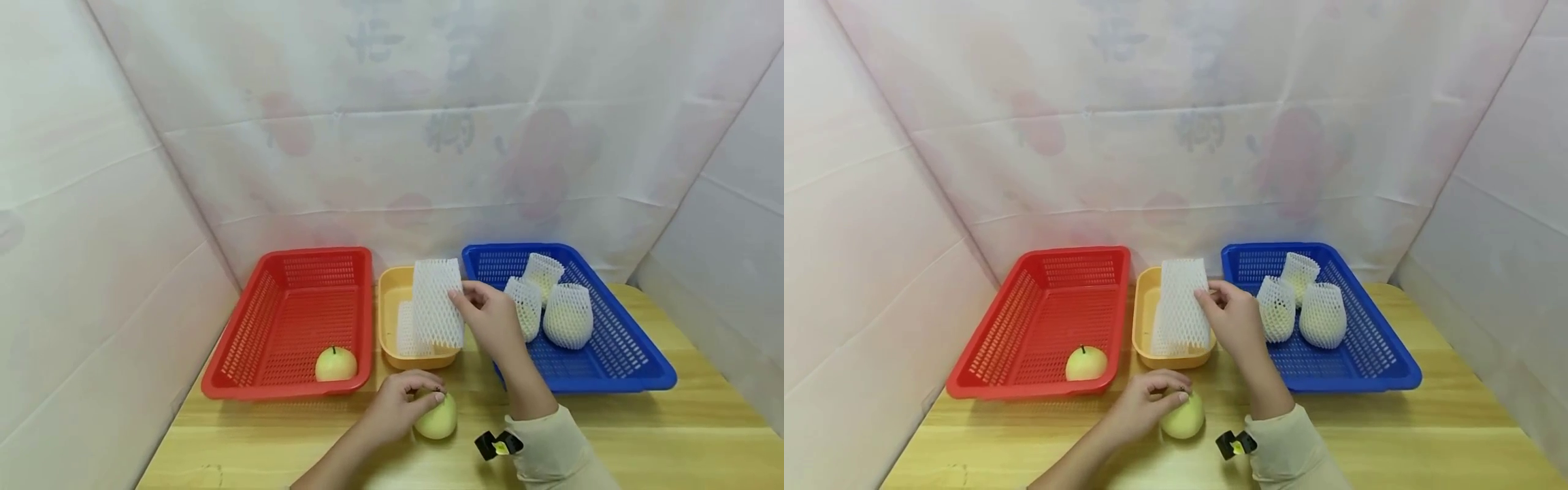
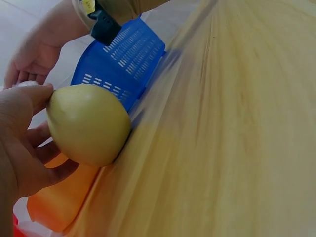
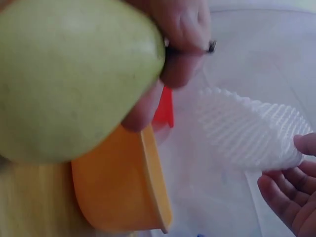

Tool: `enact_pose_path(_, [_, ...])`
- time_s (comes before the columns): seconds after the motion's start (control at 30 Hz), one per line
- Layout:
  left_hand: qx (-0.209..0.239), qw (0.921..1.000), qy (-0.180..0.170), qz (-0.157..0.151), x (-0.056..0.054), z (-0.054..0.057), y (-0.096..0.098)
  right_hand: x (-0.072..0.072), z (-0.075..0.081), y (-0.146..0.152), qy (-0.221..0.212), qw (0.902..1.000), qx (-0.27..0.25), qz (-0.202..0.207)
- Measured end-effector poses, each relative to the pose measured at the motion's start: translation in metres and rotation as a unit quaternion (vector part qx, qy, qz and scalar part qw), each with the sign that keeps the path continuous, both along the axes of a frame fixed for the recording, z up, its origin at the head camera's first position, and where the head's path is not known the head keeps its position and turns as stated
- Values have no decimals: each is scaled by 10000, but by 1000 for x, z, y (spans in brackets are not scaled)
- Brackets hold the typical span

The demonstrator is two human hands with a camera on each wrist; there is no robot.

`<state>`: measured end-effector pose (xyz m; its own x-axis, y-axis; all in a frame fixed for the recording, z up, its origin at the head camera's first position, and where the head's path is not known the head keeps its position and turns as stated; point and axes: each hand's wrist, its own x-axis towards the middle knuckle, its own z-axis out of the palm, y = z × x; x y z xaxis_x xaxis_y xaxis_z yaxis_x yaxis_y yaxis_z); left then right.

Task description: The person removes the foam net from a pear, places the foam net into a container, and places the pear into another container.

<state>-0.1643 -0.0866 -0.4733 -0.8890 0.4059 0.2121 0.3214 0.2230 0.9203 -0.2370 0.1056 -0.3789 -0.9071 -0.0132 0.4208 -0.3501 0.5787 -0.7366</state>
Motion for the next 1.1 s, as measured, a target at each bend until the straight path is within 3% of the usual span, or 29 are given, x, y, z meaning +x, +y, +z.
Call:
enact_pose_path(0.2, [-200,9995,-161,-202,2,1,-12,-11,-7,-5,-88,9995,211,-229])
enact_pose_path(0.5, [-354,9959,-316,-764,2,3,-29,-33,-32,-7,-1164,9931,-70,137])
enact_pose_path(0.7, [-364,9954,-277,-842,4,3,-29,-48,-41,-20,-1907,9787,-754,-132])
enact_pose_path(0.83, [-327,9960,-262,-791,6,4,-32,-55,-36,-32,-2068,9715,-1143,-204])
enact_pose_path(0.97, [-269,9964,-262,-765,6,5,-34,-62,-25,-37,-1872,9712,-1458,-214])
enact_pose_path(1.1, [-201,9965,-334,-745,6,6,-39,-65,-17,-42,-2128,9592,-1858,-85])
